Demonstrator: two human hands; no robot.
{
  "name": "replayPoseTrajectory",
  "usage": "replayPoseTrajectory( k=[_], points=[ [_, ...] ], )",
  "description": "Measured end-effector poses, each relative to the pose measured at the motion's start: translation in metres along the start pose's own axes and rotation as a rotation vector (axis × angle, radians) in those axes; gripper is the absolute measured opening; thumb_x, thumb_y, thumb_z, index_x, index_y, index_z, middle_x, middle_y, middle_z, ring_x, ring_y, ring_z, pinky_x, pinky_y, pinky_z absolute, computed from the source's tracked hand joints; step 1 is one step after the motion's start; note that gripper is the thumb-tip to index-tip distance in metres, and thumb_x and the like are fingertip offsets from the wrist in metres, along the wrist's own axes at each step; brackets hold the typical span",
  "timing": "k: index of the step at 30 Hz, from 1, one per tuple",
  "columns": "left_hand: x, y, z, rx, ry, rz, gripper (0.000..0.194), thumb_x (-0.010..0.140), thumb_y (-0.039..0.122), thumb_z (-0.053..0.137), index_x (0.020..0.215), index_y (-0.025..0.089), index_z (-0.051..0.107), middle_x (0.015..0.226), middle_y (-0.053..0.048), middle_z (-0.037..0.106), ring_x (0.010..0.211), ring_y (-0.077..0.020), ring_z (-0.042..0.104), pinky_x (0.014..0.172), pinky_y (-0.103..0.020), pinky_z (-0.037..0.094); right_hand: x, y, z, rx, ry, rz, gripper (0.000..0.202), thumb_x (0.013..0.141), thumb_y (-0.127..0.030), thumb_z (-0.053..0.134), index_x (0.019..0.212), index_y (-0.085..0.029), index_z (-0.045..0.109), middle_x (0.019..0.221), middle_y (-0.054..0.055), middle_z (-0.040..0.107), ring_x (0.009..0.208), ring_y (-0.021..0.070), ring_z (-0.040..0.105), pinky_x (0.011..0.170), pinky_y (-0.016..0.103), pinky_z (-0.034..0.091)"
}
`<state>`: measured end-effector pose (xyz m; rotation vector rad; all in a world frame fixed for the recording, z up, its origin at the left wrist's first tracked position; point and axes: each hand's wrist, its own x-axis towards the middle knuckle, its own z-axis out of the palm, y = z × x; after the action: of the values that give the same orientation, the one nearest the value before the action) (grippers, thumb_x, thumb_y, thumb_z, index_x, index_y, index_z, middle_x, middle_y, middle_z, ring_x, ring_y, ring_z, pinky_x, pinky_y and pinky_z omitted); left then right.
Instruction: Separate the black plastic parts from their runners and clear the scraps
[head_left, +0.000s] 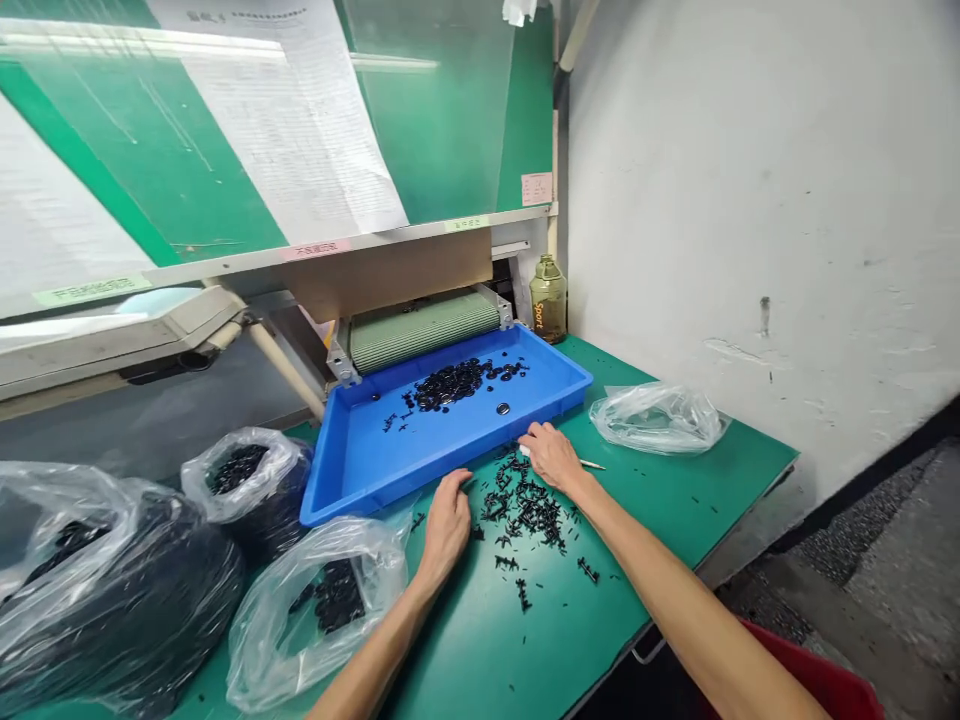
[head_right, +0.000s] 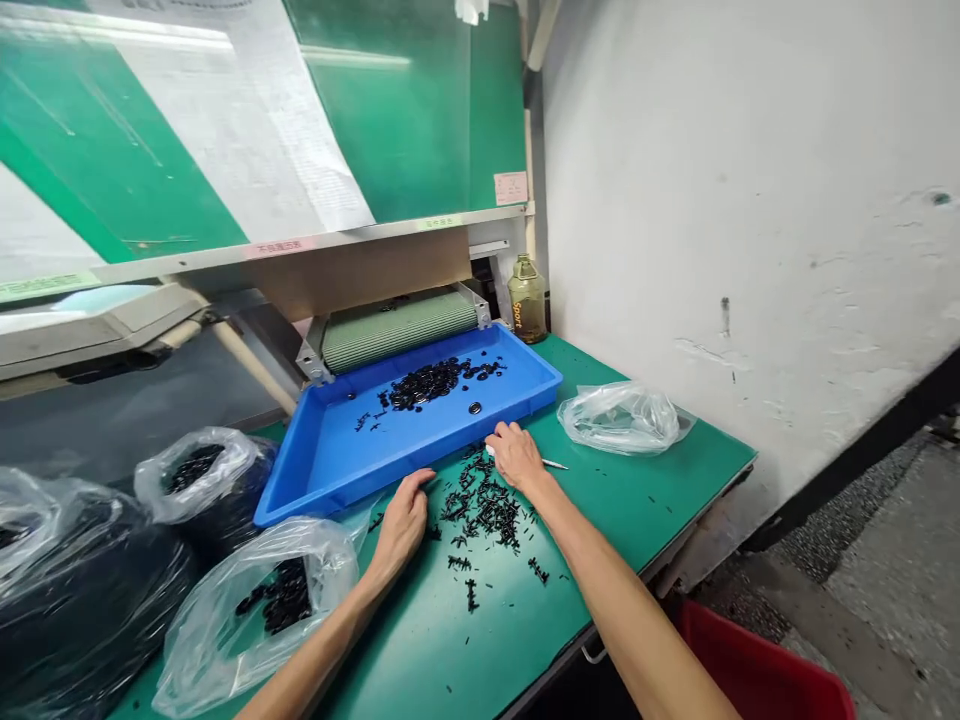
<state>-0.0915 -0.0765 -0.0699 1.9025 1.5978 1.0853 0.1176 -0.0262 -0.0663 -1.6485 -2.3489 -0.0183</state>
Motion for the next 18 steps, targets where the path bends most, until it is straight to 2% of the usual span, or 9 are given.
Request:
replayPoseTrajectory(
  k=[4,7,11,13,15,16,18],
  points=[
    [0.005,-0.001,0.012,-0.017,-0.076,0.031,0.034,0.080,0.018,0.040,0.102,0.020,0.065,0.109,-0.008,0.069,0.106,-0.0228,0.062,0.102,-0.042,0.043,-0.022,0.006,0.001,0.085,0.001,-0.124,0.023,0.093,-0.032,0.057,0.111,-0.017,0.060,0.113,0.006,0.060,0.098,0.0193,0.059,0.084,0.040,0.051],
    [0.011,0.006,0.021,-0.031,-0.129,0.065,0.034,0.083,0.024,0.040,0.105,0.020,0.065,0.117,-0.009,0.067,0.112,-0.0227,0.060,0.105,-0.040,0.040,-0.029,0.013,-0.001,0.147,0.016,-0.158,0.021,0.093,-0.031,0.057,0.109,-0.017,0.060,0.109,0.005,0.061,0.097,0.0188,0.059,0.083,0.039,0.050],
    [0.031,0.016,0.034,-0.027,-0.206,0.108,0.037,0.083,0.033,0.042,0.111,0.019,0.064,0.126,-0.010,0.062,0.122,-0.0251,0.053,0.110,-0.042,0.033,-0.026,0.021,-0.013,0.219,0.102,-0.042,0.018,0.092,-0.030,0.058,0.103,-0.016,0.062,0.105,0.004,0.062,0.096,0.0191,0.059,0.086,0.042,0.049],
    [0.041,0.022,0.039,-0.022,-0.272,0.126,0.040,0.083,0.038,0.043,0.111,0.018,0.064,0.126,-0.012,0.063,0.121,-0.0270,0.053,0.110,-0.043,0.033,-0.035,0.028,-0.023,0.258,0.183,0.059,0.017,0.090,-0.025,0.059,0.104,-0.017,0.063,0.104,0.004,0.063,0.098,0.0194,0.059,0.089,0.042,0.047],
    [0.047,0.029,0.042,-0.016,-0.337,0.131,0.044,0.083,0.043,0.042,0.111,0.017,0.064,0.123,-0.014,0.064,0.117,-0.0295,0.056,0.106,-0.045,0.037,-0.063,0.038,-0.033,0.296,0.301,0.197,0.024,0.090,-0.019,0.055,0.112,-0.021,0.063,0.111,0.003,0.063,0.104,0.0187,0.057,0.094,0.039,0.043],
    [0.049,0.032,0.041,-0.012,-0.366,0.128,0.046,0.084,0.046,0.041,0.111,0.016,0.064,0.121,-0.014,0.065,0.115,-0.0306,0.057,0.104,-0.046,0.039,-0.086,0.044,-0.036,0.309,0.374,0.291,0.029,0.091,-0.017,0.051,0.117,-0.024,0.062,0.116,0.003,0.062,0.109,0.0180,0.055,0.096,0.037,0.041],
    [0.049,0.037,0.039,0.005,-0.410,0.109,0.048,0.085,0.050,0.040,0.110,0.018,0.065,0.116,-0.012,0.068,0.110,-0.0312,0.059,0.098,-0.047,0.043,-0.151,0.055,-0.037,0.321,0.533,0.543,0.035,0.095,-0.018,0.039,0.125,-0.025,0.057,0.125,0.004,0.058,0.115,0.0172,0.052,0.099,0.035,0.040]
  ],
)
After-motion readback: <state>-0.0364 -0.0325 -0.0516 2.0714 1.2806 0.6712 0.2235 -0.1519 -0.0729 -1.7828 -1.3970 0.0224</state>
